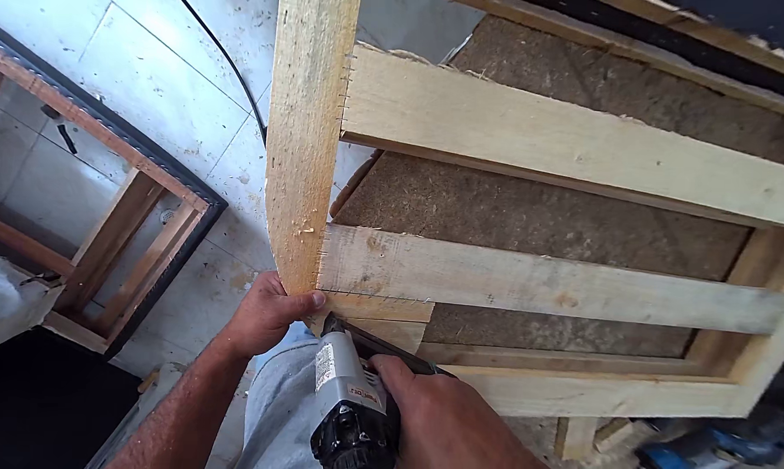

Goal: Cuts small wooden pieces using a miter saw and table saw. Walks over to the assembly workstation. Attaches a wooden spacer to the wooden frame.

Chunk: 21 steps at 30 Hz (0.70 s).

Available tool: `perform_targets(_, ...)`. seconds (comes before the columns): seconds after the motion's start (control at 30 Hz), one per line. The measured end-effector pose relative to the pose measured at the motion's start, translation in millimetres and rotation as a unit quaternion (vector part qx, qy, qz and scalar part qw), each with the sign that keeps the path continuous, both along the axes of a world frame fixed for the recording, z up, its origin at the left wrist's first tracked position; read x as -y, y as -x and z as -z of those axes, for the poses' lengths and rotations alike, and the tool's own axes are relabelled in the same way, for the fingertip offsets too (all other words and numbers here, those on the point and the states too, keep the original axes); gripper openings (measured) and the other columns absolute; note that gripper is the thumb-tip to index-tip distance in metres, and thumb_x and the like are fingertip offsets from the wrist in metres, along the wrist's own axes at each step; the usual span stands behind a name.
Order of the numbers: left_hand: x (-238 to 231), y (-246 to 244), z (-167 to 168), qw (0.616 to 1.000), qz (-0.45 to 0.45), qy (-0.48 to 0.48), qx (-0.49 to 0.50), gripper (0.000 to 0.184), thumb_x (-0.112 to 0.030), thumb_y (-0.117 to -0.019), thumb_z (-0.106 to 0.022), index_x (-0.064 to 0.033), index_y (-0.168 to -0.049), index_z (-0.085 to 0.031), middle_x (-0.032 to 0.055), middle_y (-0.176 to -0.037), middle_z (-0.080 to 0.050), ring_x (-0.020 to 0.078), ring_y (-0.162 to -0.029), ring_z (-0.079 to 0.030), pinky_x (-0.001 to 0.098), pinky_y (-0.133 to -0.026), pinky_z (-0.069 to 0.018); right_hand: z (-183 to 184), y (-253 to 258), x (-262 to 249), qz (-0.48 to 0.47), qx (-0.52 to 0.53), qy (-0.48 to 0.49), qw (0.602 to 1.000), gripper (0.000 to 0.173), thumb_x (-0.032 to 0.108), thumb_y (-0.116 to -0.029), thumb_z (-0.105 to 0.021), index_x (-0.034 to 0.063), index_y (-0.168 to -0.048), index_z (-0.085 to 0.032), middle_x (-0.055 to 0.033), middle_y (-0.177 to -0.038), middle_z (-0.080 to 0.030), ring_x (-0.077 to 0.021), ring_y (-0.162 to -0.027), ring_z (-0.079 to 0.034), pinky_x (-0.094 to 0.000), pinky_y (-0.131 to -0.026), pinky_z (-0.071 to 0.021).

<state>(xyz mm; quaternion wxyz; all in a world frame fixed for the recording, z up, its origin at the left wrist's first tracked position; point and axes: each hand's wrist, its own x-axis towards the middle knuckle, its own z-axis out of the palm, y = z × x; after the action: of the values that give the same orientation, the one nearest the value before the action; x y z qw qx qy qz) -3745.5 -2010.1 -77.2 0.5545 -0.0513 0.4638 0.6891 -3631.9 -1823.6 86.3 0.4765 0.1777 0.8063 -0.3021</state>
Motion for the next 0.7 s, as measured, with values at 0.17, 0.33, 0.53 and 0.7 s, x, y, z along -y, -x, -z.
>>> perform_targets(0.17,-2.3,0.4,-2.0,0.999,-0.005,0.025,-0.025,0.016,-0.002,-0.0862,-0.073,-0.0036,-0.102,-0.075,0.0140,-0.094,-0.076,0.0190,-0.084,-0.075,0.0367,-0.079,-0.0633,-1.6,-2.3,-3.7,0.000,0.010,-0.001,1.000,0.054,0.049,-0.0808,-0.073,0.0121,-0.118,-0.061,-0.0070,-0.077,-0.068,-0.0297,-0.073,-0.071,-0.0503,-0.057,-0.0555)
perform_targets(0.33,-2.7,0.0,0.8,0.999,-0.005,0.016,-0.035,0.018,-0.006,-0.0858,-0.075,-0.0047,-0.104,-0.075,0.0141,-0.095,-0.076,0.0194,-0.085,-0.075,0.0375,-0.079,-0.0636,-1.5,-11.6,-13.5,0.002,0.020,-0.002,1.000,0.056,0.047,-0.0803,-0.074,0.0122,-0.123,-0.060,-0.0075,-0.077,-0.068,-0.0308,-0.072,-0.071,-0.0511,-0.058,-0.0554)
perform_targets(0.53,-2.7,-1.2,0.5,0.999,-0.006,0.021,-0.042,0.018,-0.008,-0.0853,-0.077,-0.0065,-0.103,-0.075,0.0127,-0.095,-0.076,0.0185,-0.084,-0.075,0.0377,-0.079,-0.0637,-2.1,-20.8,-25.3,0.008,0.033,0.000,0.999,0.059,0.046,-0.0799,-0.074,0.0130,-0.126,-0.060,-0.0079,-0.077,-0.069,-0.0316,-0.073,-0.072,-0.0520,-0.057,-0.0553)
perform_targets(0.7,-2.9,0.6,0.0,0.999,-0.004,0.011,-0.037,0.021,-0.008,-0.0866,-0.075,-0.0083,-0.107,-0.074,0.0123,-0.097,-0.076,0.0179,-0.086,-0.075,0.0369,-0.081,-0.0636,-4.2,-29.1,-37.8,0.012,0.044,-0.003,0.999,0.060,0.047,-0.0785,-0.076,0.0127,-0.125,-0.060,-0.0083,-0.077,-0.069,-0.0322,-0.073,-0.071,-0.0522,-0.057,-0.0550)
